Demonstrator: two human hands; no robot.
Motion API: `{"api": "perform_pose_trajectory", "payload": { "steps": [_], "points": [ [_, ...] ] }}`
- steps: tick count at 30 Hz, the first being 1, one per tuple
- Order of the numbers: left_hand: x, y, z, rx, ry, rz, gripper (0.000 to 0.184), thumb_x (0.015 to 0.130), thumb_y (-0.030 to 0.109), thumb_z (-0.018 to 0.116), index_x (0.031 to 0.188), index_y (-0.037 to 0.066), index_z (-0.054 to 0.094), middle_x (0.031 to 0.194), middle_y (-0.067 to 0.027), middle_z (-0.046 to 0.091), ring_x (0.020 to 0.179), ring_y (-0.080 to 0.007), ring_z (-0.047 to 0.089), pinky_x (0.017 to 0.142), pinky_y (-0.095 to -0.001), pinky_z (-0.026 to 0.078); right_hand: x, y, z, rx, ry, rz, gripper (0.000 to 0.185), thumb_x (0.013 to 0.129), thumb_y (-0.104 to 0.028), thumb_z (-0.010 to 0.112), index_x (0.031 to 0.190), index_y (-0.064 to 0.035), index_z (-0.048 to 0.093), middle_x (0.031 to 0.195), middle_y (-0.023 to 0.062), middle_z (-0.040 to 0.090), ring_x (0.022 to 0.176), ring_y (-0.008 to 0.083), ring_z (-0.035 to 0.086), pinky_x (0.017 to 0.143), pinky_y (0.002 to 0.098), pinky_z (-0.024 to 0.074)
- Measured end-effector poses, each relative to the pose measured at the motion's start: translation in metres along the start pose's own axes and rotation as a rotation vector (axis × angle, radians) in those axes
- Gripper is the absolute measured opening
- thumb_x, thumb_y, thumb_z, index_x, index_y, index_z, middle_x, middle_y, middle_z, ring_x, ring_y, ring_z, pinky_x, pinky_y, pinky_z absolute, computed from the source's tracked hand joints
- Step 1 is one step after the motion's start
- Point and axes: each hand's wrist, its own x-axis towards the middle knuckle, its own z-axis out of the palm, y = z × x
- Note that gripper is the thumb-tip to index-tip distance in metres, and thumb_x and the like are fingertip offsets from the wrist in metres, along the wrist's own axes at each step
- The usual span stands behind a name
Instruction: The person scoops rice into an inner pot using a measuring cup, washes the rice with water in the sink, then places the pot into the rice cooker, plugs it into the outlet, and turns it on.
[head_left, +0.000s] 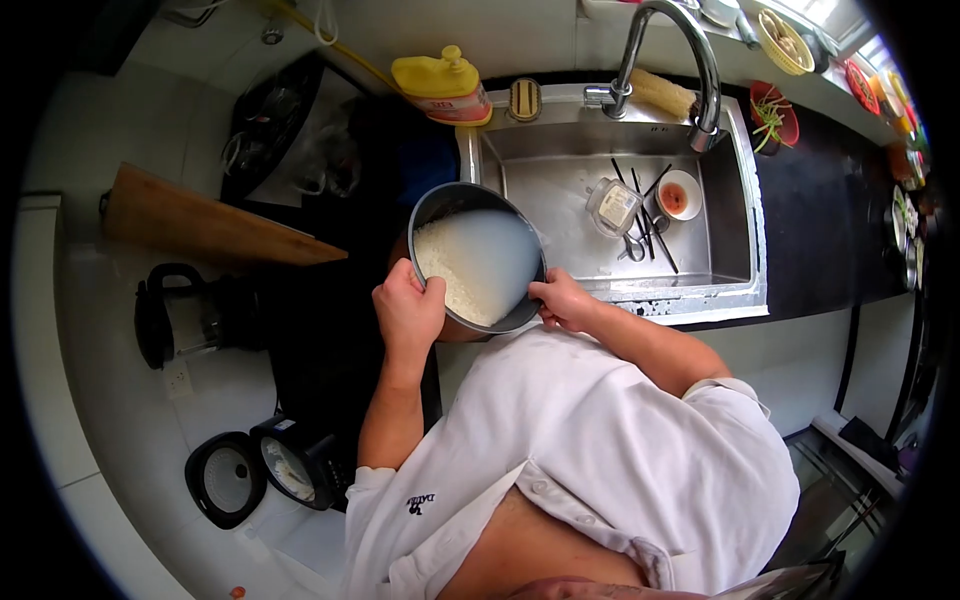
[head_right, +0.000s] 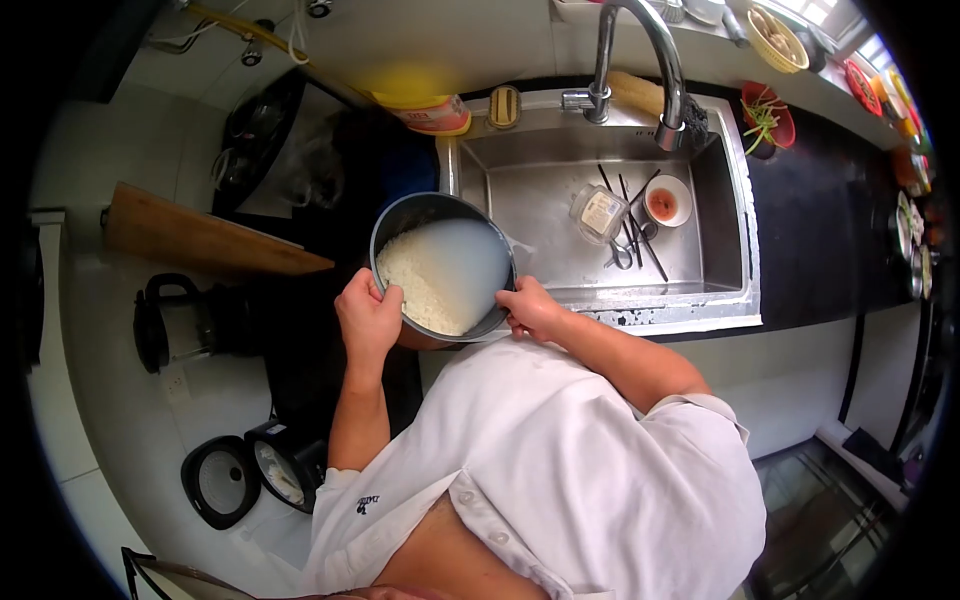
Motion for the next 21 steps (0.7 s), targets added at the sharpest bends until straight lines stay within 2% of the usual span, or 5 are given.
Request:
{"api": "perform_pose_trajectory", "payload": {
  "steps": [6, 10, 13, 14, 21],
  "points": [
    [0.001, -0.048, -0.018, -0.065, 0.09, 0.026, 0.026, 0.07, 0.003, 0.06, 0.061, 0.002, 0.036, 0.049, -0.0089, 0.039, 0.043, -0.0182, 0.04, 0.044, -0.0323, 0.034, 0.012, -0.006, 0.018, -0.119, -0.022, -0.113, 0.013, 0.085, -0.007, 0.056, 0.084, 0.0034, 0.048, 0.062, 0.0047, 0.046, 0.045, 0.0142, 0.045, 0.037, 0.0329, 0.0415],
    [-0.013, -0.132, -0.015, -0.454, 0.19, -0.132, 0.031, 0.072, -0.002, 0.058, 0.061, 0.008, 0.03, 0.058, 0.0048, 0.03, 0.054, -0.0046, 0.029, 0.047, -0.0254, 0.024, 0.008, -0.031, 0.054, -0.319, 0.007, -0.281, 0.014, 0.082, -0.007, 0.055, 0.076, 0.0055, 0.051, 0.058, 0.0069, 0.051, 0.043, 0.0164, 0.051, 0.036, 0.0332, 0.0458],
    [-0.032, -0.172, -0.007, -0.782, 0.266, -0.288, 0.032, 0.073, -0.003, 0.058, 0.062, 0.01, 0.031, 0.059, 0.0074, 0.032, 0.055, -0.0032, 0.029, 0.048, -0.0234, 0.024, 0.005, -0.049, 0.087, -0.541, 0.099, -0.398, 0.013, 0.081, -0.005, 0.055, 0.076, 0.007, 0.053, 0.055, 0.0093, 0.054, 0.04, 0.0183, 0.053, 0.035, 0.0334, 0.0443],
    [-0.034, -0.178, -0.007, -0.827, 0.281, -0.267, 0.026, 0.076, -0.004, 0.056, 0.064, 0.011, 0.039, 0.062, 0.0081, 0.039, 0.056, -0.0023, 0.036, 0.049, -0.0207, 0.029, 0.008, -0.053, 0.092, -0.579, 0.098, -0.408, 0.014, 0.081, -0.005, 0.055, 0.077, 0.008, 0.053, 0.056, 0.0097, 0.054, 0.04, 0.0187, 0.053, 0.035, 0.0336, 0.0446],
    [-0.047, -0.197, -0.001, -0.84, 0.33, -0.276, 0.029, 0.074, -0.002, 0.057, 0.062, 0.009, 0.033, 0.061, 0.0069, 0.033, 0.058, -0.0037, 0.031, 0.049, -0.0239, 0.025, 0.014, -0.055, 0.104, -0.732, 0.069, -0.409, 0.015, 0.083, -0.005, 0.054, 0.079, 0.0093, 0.052, 0.058, 0.0102, 0.056, 0.041, 0.0182, 0.055, 0.037, 0.0325, 0.0477]
  ]
}}
